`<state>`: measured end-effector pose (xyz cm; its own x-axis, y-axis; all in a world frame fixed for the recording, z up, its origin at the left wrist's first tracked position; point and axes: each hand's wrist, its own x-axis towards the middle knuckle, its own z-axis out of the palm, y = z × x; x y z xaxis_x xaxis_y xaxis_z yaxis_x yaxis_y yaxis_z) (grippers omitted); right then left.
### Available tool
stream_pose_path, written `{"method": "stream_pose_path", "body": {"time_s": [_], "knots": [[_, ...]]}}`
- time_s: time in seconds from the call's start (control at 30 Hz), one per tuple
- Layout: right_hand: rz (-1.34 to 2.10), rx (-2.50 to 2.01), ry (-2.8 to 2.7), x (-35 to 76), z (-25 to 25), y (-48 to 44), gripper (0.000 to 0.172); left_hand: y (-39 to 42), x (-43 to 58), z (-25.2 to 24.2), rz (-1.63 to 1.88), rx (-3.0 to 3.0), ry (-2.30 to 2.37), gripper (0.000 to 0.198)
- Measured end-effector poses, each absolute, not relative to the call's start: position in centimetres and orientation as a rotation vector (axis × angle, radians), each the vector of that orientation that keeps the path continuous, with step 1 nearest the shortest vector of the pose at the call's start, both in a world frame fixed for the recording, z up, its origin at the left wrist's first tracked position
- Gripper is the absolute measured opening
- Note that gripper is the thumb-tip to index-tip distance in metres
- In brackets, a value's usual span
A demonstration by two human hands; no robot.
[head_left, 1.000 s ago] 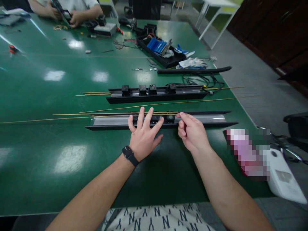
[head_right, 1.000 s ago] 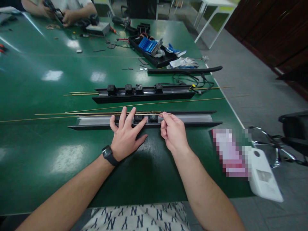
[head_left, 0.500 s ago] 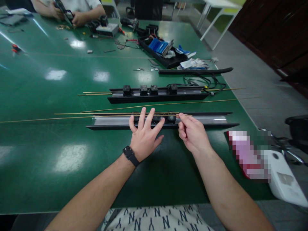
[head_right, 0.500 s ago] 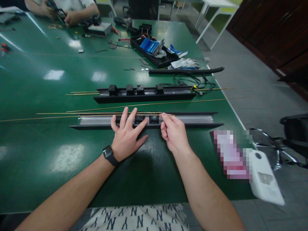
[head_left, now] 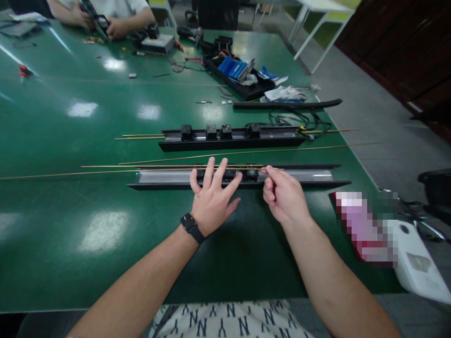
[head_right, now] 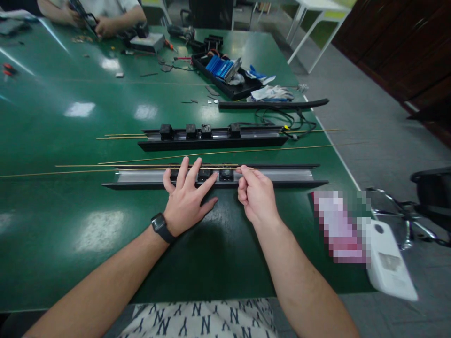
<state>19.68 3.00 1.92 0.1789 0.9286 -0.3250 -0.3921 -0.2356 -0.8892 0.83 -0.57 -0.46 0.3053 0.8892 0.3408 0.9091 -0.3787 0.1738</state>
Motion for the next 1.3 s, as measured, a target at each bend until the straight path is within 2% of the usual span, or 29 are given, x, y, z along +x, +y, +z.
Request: {"method": "stream_pose_path", "body": {"time_s": [0.2, 0.47, 1.07, 1.3], "knots": [[1.362, -1.241, -0.597, 19.66, 1.96, 2.93, 0.019, -0.57, 0.85, -0.48, -0.613, -2.496, -1.72, 0.067], [1.398, -1.26, -0.648, 19.54, 1.81, 3.0, 0.028, -0.58, 0.89, -0.46, -0.602, -2.497, -1.723, 0.066], [1.379, -1.238, -0.596, 19.76, 1.84, 3.04, 0.021, -0.58, 0.86, -0.51, -0.607, -2.497, -1.713, 0.066], [1.387, -1.262, -0.645, 19.62, 1.95, 2.98, 0.03, -0.63, 0.84, -0.41, -0.605, -2.508, -1.71, 0.066]]}}
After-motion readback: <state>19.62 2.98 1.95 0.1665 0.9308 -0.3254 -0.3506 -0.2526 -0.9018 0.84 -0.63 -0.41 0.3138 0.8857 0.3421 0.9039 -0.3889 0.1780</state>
